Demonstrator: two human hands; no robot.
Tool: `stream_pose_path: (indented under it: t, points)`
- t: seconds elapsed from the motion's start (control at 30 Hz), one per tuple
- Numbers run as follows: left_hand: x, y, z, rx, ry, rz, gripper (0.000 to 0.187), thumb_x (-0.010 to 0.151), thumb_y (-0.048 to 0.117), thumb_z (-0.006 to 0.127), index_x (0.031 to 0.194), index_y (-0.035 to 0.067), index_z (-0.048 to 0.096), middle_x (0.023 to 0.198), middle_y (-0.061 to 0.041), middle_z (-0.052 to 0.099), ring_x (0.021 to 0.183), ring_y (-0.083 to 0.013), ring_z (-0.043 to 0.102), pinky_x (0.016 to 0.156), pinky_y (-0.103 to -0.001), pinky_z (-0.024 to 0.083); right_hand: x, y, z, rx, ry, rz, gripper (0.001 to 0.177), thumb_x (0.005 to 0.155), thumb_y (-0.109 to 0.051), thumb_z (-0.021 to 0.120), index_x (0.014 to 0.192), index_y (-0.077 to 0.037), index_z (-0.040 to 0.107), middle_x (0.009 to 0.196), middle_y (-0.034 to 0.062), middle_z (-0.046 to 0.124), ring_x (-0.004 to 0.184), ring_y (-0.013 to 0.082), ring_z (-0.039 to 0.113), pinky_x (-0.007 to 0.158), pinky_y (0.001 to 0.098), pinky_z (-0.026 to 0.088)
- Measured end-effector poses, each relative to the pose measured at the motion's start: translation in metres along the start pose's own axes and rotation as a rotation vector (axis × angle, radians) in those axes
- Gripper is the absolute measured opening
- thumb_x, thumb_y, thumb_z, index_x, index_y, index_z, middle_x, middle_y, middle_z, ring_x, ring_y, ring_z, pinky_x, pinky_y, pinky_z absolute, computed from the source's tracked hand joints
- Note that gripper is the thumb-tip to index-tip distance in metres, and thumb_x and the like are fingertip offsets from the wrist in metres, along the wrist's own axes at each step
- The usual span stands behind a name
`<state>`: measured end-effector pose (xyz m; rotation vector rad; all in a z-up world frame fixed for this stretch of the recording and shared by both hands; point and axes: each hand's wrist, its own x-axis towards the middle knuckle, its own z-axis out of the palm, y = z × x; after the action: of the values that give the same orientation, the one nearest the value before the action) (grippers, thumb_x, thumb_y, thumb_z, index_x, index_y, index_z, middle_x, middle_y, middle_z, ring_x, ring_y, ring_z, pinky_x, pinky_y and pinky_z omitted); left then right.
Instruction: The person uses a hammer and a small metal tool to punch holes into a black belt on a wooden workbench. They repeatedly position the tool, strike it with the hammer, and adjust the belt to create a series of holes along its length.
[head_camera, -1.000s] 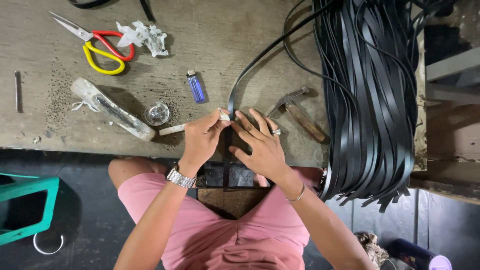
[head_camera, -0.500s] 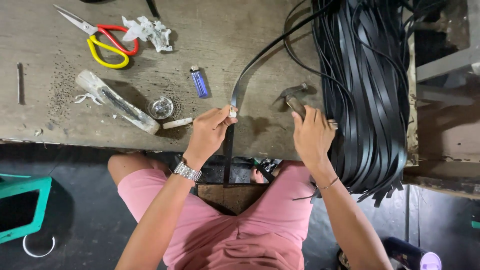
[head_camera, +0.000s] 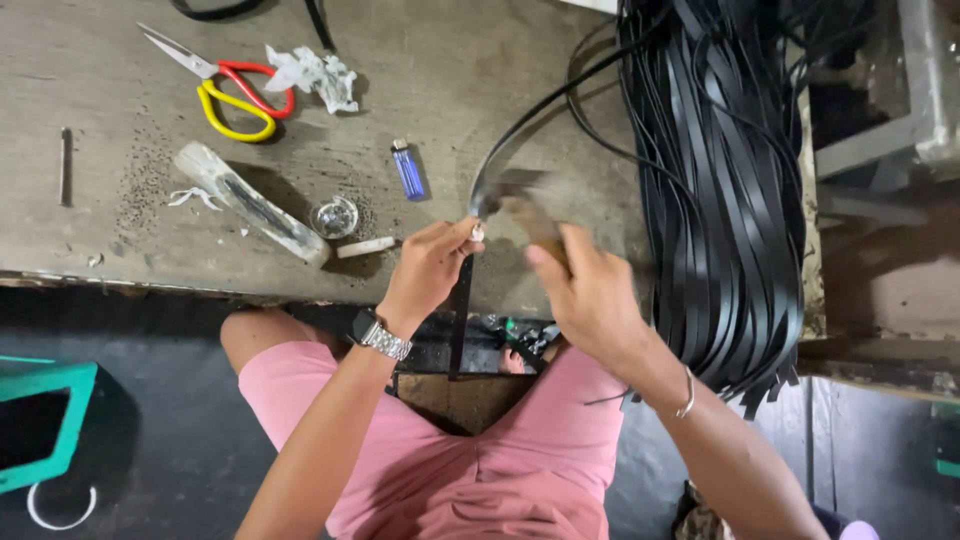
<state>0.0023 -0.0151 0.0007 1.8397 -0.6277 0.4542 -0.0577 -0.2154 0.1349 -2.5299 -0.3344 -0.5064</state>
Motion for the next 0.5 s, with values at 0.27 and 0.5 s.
stream_pose_path:
  t: [0.27, 0.5]
  points:
    - [0.006, 0.0, -0.005, -0.079, -0.044, -0.058, 0.027, 0.088, -0.007, 0.075, 0.114, 0.0, 0.075, 0.075, -0.017, 0.072, 0.069, -0.0288, 0.071, 0.061, -0.036, 0.056, -0.021, 0.035, 0.034, -0.28, 0.049, -0.243, 0.024, 0.103, -0.031, 0.06, 0.103, -0.009, 0.053, 0.075, 0.0172, 0.059, 0.069, 0.0375, 0.067, 0.056, 0.0429, 0.05]
    - [0.006, 0.009, -0.004, -0.031, -0.025, -0.039, 0.035, 0.09, -0.008, 0.073, 0.125, -0.004, 0.073, 0.079, -0.015, 0.074, 0.068, -0.0242, 0.072, 0.062, -0.029, 0.056, -0.022, 0.109, 0.058, -0.459, 0.299, 0.011, 0.032, 0.097, -0.032, 0.074, 0.12, -0.01, 0.07, 0.083, 0.0115, 0.067, 0.072, 0.0334, 0.07, 0.061, 0.0429, 0.056]
